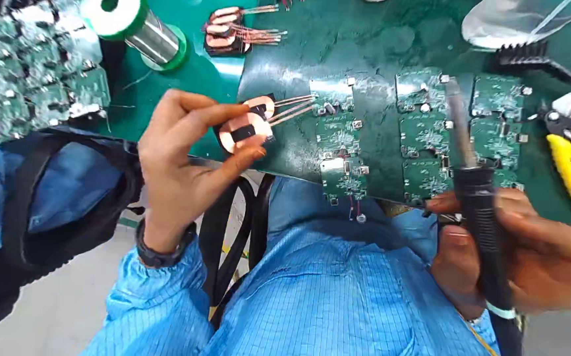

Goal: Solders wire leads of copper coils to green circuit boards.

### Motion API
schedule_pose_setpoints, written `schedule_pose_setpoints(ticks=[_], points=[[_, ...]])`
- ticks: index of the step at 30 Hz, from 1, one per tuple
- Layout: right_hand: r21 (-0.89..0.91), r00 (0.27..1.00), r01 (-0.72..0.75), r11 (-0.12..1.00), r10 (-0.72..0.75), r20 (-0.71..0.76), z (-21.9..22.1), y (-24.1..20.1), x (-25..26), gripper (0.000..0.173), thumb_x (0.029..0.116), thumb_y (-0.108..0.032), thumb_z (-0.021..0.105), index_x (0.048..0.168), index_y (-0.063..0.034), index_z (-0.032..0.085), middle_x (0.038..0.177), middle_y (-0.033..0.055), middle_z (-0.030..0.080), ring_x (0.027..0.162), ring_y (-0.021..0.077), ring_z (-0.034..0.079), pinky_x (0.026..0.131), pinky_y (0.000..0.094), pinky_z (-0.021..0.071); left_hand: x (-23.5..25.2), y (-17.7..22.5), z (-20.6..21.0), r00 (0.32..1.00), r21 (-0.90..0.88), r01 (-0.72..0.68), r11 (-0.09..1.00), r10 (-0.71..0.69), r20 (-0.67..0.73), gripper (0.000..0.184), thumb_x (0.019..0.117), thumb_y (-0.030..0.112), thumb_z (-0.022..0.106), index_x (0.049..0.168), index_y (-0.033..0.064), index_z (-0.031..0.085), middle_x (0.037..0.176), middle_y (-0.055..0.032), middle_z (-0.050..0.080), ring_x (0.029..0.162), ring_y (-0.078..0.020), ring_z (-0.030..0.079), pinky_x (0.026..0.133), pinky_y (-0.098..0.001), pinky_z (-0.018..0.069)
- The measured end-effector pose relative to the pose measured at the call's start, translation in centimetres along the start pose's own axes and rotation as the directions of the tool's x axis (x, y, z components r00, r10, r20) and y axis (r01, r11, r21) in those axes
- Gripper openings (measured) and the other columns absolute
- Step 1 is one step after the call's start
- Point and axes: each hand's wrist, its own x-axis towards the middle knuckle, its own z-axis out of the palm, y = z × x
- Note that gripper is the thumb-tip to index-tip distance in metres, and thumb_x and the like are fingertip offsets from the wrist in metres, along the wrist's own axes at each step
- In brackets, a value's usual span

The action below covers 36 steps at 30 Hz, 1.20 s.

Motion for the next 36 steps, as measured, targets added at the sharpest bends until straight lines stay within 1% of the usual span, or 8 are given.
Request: schedule_pose_setpoints(ticks=[2, 3, 5, 6, 8, 12, 19, 36], points=[[-0.055, 0.995, 0.038, 0.998, -0.033, 0.099, 0.9, -0.2, 0.0, 0.023, 0.1001, -0.026, 0.065, 0.122, -0.0186, 0.060, 0.112, -0.0094, 0.066, 0.105, 0.0017, 0.064, 0.089, 0.0175, 0.0535, -1.1, -0.5, 1.1, 1.000, -0.054, -0.005, 0.999, 0.004, -0.014, 0.039, 0.0904, 0.034, 0.077, 0.116, 0.0057, 0.071, 0.111, -0.0038, 0.062, 0.110, -0.0063, 0.056, 0.097, -0.0225, 0.0454], [-0.077, 0.991, 0.057, 0.995, -0.047, 0.128, 1.3, -0.2, 0.2, 0.022, 0.0995, -0.026, 0.065, 0.118, -0.0154, 0.061, 0.112, -0.0072, 0.066, 0.106, 0.0025, 0.063, 0.090, 0.0174, 0.0511, -1.5, -0.8, 1.4, 1.000, -0.057, -0.001, 0.998, 0.000, -0.015, 0.038, 0.0902, 0.036, 0.077, 0.115, 0.0090, 0.072, 0.111, -0.0021, 0.063, 0.113, -0.0072, 0.056, 0.102, -0.0272, 0.0420], [-0.108, 0.989, 0.075, 0.991, -0.060, 0.138, 1.9, 0.1, 0.4, 0.021, 0.0978, -0.026, 0.067, 0.114, -0.0134, 0.061, 0.108, -0.0054, 0.067, 0.103, 0.0029, 0.063, 0.088, 0.0167, 0.0511, -1.8, -1.6, 1.6, 1.000, -0.036, 0.009, 0.999, -0.009, 0.002, 0.036, 0.0898, 0.041, 0.076, 0.113, 0.0137, 0.072, 0.111, -0.0018, 0.066, 0.118, -0.0110, 0.057, 0.114, -0.0451, 0.0286], [-0.109, 0.989, 0.078, 0.991, -0.063, 0.135, 2.2, 0.2, 0.5, 0.020, 0.0971, -0.025, 0.068, 0.111, -0.0133, 0.060, 0.106, -0.0046, 0.067, 0.101, 0.0037, 0.065, 0.086, 0.0172, 0.0527, -1.9, -2.0, 1.6, 1.000, -0.023, 0.015, 1.000, -0.014, 0.014, 0.036, 0.0895, 0.042, 0.076, 0.113, 0.0151, 0.073, 0.111, -0.0016, 0.067, 0.119, -0.0114, 0.057, 0.116, -0.0500, 0.0243], [-0.099, 0.988, 0.076, 0.992, -0.062, 0.140, 2.4, 0.6, 0.7, 0.018, 0.0967, -0.024, 0.067, 0.107, -0.0125, 0.057, 0.100, -0.0024, 0.067, 0.096, 0.0057, 0.066, 0.082, 0.0189, 0.0541, -1.9, -2.5, 1.5, 0.999, -0.010, 0.028, 1.000, -0.027, 0.043, 0.035, 0.0898, 0.043, 0.075, 0.113, 0.0163, 0.073, 0.111, -0.0010, 0.068, 0.121, -0.0108, 0.058, 0.117, -0.0537, 0.0201], [-0.117, 0.981, 0.073, 0.990, -0.050, 0.187, 2.3, 1.0, 0.6, 0.016, 0.0974, -0.024, 0.063, 0.102, -0.0113, 0.055, 0.094, 0.0003, 0.065, 0.090, 0.0074, 0.065, 0.080, 0.0200, 0.0521, -2.0, -2.8, 1.7, 0.997, -0.037, 0.039, 0.999, -0.036, 0.064, 0.033, 0.0911, 0.046, 0.073, 0.111, 0.0197, 0.075, 0.109, 0.0032, 0.070, 0.122, -0.0104, 0.057, 0.118, -0.0541, 0.0173], [-0.142, 0.967, 0.038, 0.989, -0.001, 0.253, 1.9, 0.6, 0.9, 0.017, 0.0984, -0.026, 0.061, 0.099, -0.0112, 0.053, 0.091, 0.0003, 0.063, 0.087, 0.0074, 0.062, 0.077, 0.0196, 0.0488, -2.3, -2.6, 1.9, 0.994, -0.021, 0.068, 0.997, -0.066, 0.087, 0.030, 0.0906, 0.051, 0.073, 0.107, 0.0262, 0.077, 0.104, 0.0089, 0.071, 0.125, -0.0119, 0.054, 0.117, -0.0570, 0.0120], [-0.127, 0.954, 0.029, 0.991, 0.011, 0.298, 1.9, 0.5, 1.1, 0.017, 0.0979, -0.025, 0.061, 0.096, -0.0104, 0.053, 0.090, 0.0022, 0.063, 0.087, 0.0095, 0.062, 0.078, 0.0214, 0.0486, -2.3, -2.6, 1.7, 0.991, 0.004, 0.081, 0.997, -0.081, 0.110, 0.028, 0.0910, 0.050, 0.072, 0.107, 0.0271, 0.077, 0.106, 0.0090, 0.072, 0.127, -0.0135, 0.053, 0.117, -0.0567, 0.0125]])
